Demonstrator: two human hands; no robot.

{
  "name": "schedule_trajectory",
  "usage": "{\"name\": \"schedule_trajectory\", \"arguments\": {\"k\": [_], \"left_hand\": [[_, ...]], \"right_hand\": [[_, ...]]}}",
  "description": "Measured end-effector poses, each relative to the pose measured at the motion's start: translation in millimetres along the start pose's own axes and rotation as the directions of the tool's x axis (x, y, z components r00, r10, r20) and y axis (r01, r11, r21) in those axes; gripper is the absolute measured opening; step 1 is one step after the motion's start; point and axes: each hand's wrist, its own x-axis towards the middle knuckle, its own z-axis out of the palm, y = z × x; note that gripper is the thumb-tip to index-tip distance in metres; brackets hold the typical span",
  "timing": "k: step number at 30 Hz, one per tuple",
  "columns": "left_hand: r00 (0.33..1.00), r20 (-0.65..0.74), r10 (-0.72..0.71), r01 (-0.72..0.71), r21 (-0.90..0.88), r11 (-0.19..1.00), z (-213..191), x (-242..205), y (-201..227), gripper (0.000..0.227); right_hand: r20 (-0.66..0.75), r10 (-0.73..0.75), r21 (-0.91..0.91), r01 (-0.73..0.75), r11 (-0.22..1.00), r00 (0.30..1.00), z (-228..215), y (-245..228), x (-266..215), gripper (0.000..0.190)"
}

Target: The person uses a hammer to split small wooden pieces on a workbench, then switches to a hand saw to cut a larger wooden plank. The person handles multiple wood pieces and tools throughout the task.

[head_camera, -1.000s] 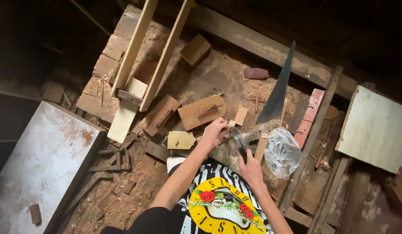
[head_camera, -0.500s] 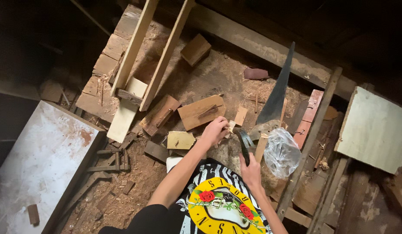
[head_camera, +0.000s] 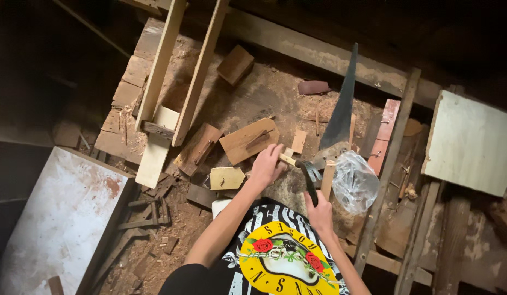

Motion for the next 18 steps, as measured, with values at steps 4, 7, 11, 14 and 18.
{"name": "schedule_trajectory", "arguments": {"k": [4, 7, 11, 14, 18], "left_hand": [[0.995, -0.103, -0.010, 0.023, 0.124, 0.992, -16.8, -36.9, 5.6, 0.078], [0.982, -0.146, -0.120, 0.137, 0.111, 0.984, -21.6, -62.1, 2.7, 0.077], [0.985, -0.093, -0.147, 0.159, 0.127, 0.979, -11.7, -71.1, -6.2, 0.074], [0.986, -0.056, -0.154, 0.160, 0.116, 0.980, -12.7, -72.8, -11.1, 0.073], [0.982, -0.153, -0.114, 0.123, 0.048, 0.991, -10.5, -76.4, -2.6, 0.067]], "right_hand": [[0.025, 0.014, 0.023, -0.015, 1.000, 1.000, 0.7, -0.2, -5.8, 0.036], [0.032, 0.037, 0.008, -0.037, 0.999, 0.999, 4.4, 1.4, -6.5, 0.036], [0.022, 0.009, 0.055, -0.010, 0.998, 1.000, 5.6, 11.8, -7.2, 0.037], [-0.012, -0.009, 0.072, 0.010, 0.997, 1.000, 11.0, 14.4, -4.8, 0.037], [-0.060, 0.044, 0.069, -0.040, 0.997, 0.997, 7.2, 23.2, -2.3, 0.038]]}}
